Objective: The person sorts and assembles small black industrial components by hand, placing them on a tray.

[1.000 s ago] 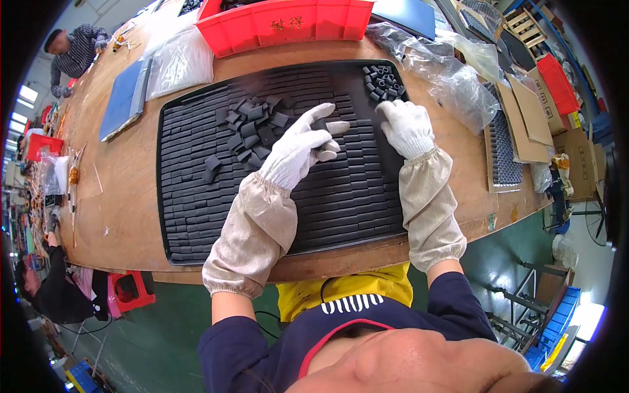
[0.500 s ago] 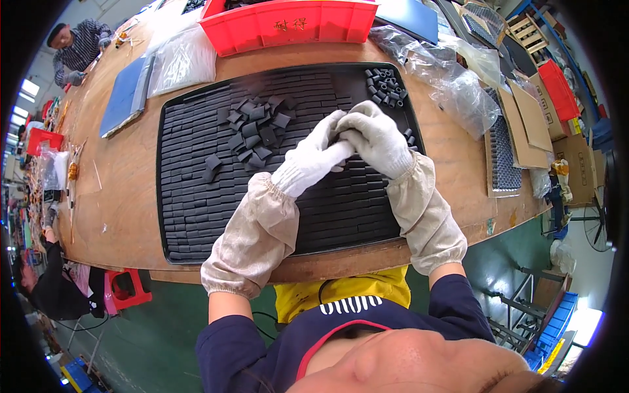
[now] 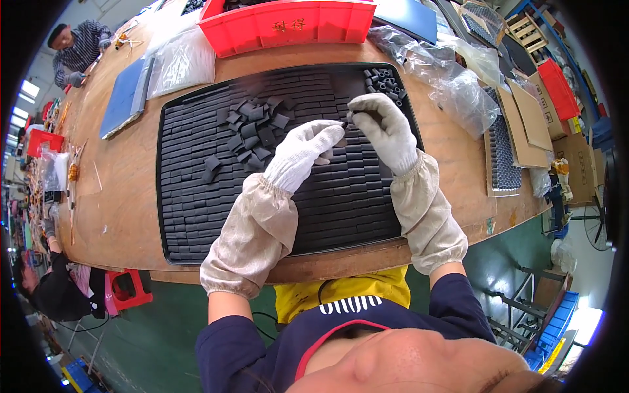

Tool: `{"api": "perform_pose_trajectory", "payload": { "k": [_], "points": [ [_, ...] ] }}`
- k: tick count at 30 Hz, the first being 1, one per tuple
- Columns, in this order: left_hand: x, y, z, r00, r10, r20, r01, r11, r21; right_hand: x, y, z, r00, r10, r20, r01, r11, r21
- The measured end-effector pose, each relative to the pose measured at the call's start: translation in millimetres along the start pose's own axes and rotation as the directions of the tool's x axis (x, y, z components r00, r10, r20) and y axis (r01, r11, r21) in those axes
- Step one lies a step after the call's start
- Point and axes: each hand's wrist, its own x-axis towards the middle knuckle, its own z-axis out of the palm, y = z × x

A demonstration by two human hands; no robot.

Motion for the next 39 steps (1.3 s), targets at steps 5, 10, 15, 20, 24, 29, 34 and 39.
{"api": "perform_pose_trajectory", "payload": {
  "k": [5,10,15,20,24,29,34,39],
  "points": [
    [5,-6,-2,1.0,0.009,-0.011,-0.01,0.999,-0.045,-3,3,3,0.98,0.174,0.094,-0.198,0.848,0.491],
    [7,-10,-5,0.999,0.011,0.04,-0.004,0.987,-0.161,-3,8,6,0.98,0.177,0.094,-0.199,0.796,0.572],
    [7,-9,-1,0.999,0.034,-0.036,-0.041,0.977,-0.211,-4,9,11,0.983,0.162,0.091,-0.186,0.834,0.519],
    [7,-11,-8,0.998,0.059,-0.031,-0.064,0.966,-0.25,0,12,7,0.95,-0.311,0.036,0.308,0.908,-0.284],
    [6,-9,-6,0.998,0.024,-0.052,-0.031,0.99,-0.136,2,8,4,0.949,-0.312,0.049,0.305,0.863,-0.402],
    [3,-4,-2,0.998,0.035,-0.049,-0.039,0.997,-0.07,4,14,1,0.937,-0.342,0.079,0.343,0.847,-0.406],
    [4,-3,-2,0.997,0.054,-0.054,-0.054,0.999,0.007,5,12,-2,0.936,-0.318,0.147,0.35,0.826,-0.441],
    [11,-8,-4,0.995,0.073,-0.067,-0.059,0.98,0.188,7,14,1,0.903,-0.326,0.278,0.427,0.737,-0.524]
  ]
}}
